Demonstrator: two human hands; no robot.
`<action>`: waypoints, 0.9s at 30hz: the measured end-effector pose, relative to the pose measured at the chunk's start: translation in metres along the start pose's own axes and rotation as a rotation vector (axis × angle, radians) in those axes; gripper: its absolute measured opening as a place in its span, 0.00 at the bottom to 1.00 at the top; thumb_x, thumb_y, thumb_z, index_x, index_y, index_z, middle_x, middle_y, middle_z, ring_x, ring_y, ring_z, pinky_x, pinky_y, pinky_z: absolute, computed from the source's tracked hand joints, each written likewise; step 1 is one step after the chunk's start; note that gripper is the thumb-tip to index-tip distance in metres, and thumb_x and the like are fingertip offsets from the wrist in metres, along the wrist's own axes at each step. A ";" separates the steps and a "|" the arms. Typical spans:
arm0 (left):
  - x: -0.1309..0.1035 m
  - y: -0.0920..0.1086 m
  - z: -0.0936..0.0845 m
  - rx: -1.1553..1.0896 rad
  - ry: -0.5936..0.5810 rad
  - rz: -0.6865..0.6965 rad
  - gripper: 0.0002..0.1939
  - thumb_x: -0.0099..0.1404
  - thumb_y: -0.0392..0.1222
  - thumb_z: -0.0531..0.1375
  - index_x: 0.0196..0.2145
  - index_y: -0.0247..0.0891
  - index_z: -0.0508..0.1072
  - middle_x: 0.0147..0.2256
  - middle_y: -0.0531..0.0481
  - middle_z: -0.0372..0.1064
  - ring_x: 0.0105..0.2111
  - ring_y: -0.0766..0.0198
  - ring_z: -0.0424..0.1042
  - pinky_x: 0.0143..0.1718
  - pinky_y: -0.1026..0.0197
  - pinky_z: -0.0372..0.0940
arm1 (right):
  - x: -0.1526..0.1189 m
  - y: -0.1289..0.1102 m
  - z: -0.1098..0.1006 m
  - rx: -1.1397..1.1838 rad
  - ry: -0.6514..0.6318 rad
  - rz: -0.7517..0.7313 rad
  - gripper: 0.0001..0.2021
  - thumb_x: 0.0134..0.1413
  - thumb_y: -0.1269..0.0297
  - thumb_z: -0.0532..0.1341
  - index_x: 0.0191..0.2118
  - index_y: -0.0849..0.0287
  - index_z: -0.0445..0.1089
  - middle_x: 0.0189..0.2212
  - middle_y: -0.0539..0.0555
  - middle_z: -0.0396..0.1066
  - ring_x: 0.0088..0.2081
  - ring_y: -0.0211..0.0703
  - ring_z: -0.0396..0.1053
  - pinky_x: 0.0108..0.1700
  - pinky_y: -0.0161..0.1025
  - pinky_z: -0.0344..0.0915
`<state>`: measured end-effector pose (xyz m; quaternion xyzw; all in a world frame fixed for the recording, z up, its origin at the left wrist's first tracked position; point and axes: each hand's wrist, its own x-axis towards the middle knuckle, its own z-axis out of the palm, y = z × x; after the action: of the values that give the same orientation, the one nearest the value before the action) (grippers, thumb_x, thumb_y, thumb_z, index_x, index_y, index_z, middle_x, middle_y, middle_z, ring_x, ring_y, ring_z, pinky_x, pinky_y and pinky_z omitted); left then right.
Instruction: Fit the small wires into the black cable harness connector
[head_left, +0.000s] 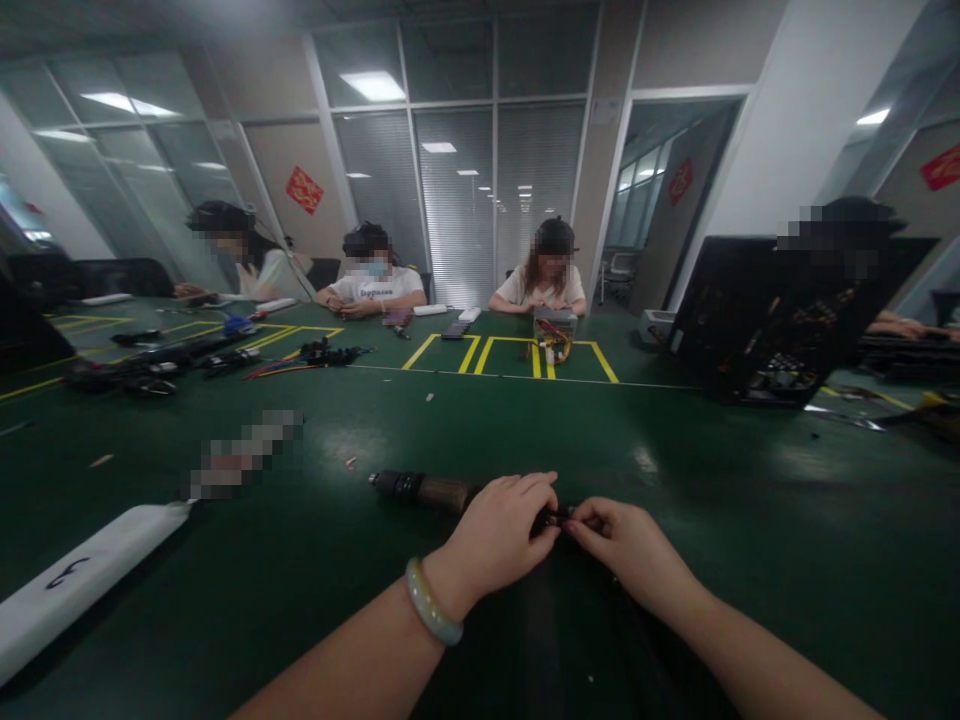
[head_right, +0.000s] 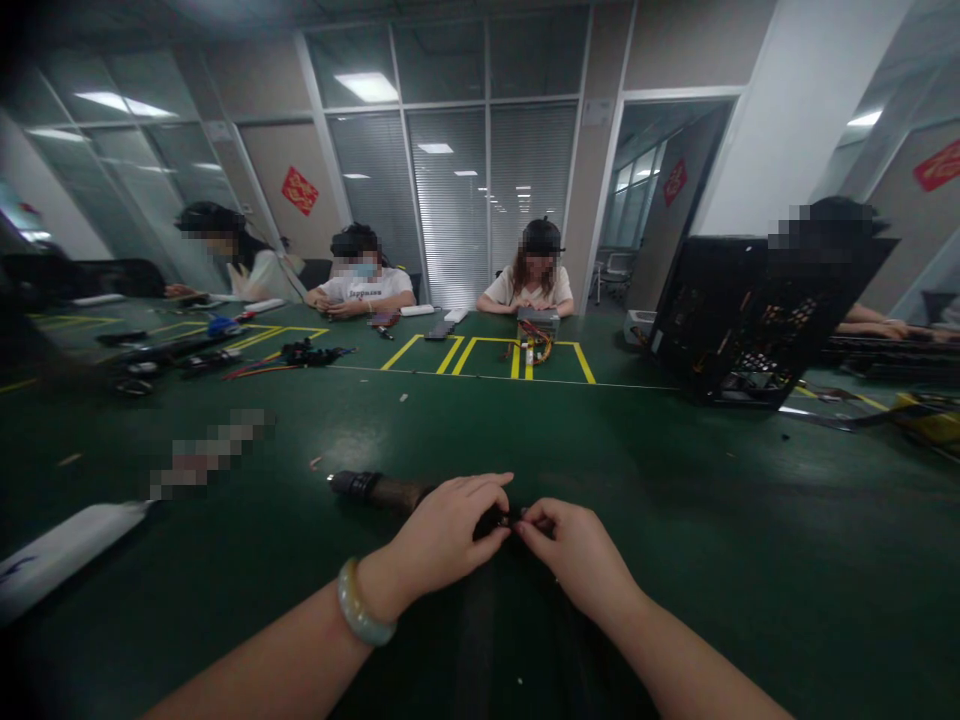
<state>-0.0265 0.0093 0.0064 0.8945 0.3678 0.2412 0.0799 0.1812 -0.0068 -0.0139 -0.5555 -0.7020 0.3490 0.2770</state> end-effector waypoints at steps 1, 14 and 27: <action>0.000 0.000 0.000 0.001 -0.002 0.001 0.07 0.63 0.38 0.61 0.39 0.40 0.67 0.56 0.49 0.64 0.53 0.57 0.65 0.54 0.51 0.60 | 0.000 0.001 0.001 0.003 0.001 -0.003 0.09 0.58 0.58 0.60 0.36 0.56 0.74 0.31 0.49 0.76 0.31 0.41 0.72 0.30 0.32 0.62; 0.001 -0.005 0.005 -0.008 -0.007 -0.005 0.06 0.62 0.38 0.61 0.37 0.41 0.67 0.57 0.49 0.63 0.55 0.56 0.63 0.55 0.49 0.59 | -0.001 -0.002 0.001 0.028 0.029 -0.015 0.08 0.58 0.60 0.60 0.36 0.57 0.75 0.31 0.49 0.76 0.30 0.40 0.72 0.30 0.32 0.62; 0.001 -0.008 0.008 0.005 0.005 0.012 0.05 0.63 0.36 0.60 0.38 0.40 0.68 0.56 0.48 0.64 0.54 0.55 0.65 0.54 0.49 0.60 | -0.001 -0.003 0.001 -0.013 0.053 -0.037 0.07 0.57 0.62 0.61 0.35 0.57 0.75 0.30 0.49 0.76 0.31 0.40 0.71 0.32 0.32 0.62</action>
<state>-0.0271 0.0154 -0.0026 0.8963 0.3632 0.2429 0.0754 0.1785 -0.0083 -0.0120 -0.5535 -0.7067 0.3244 0.2983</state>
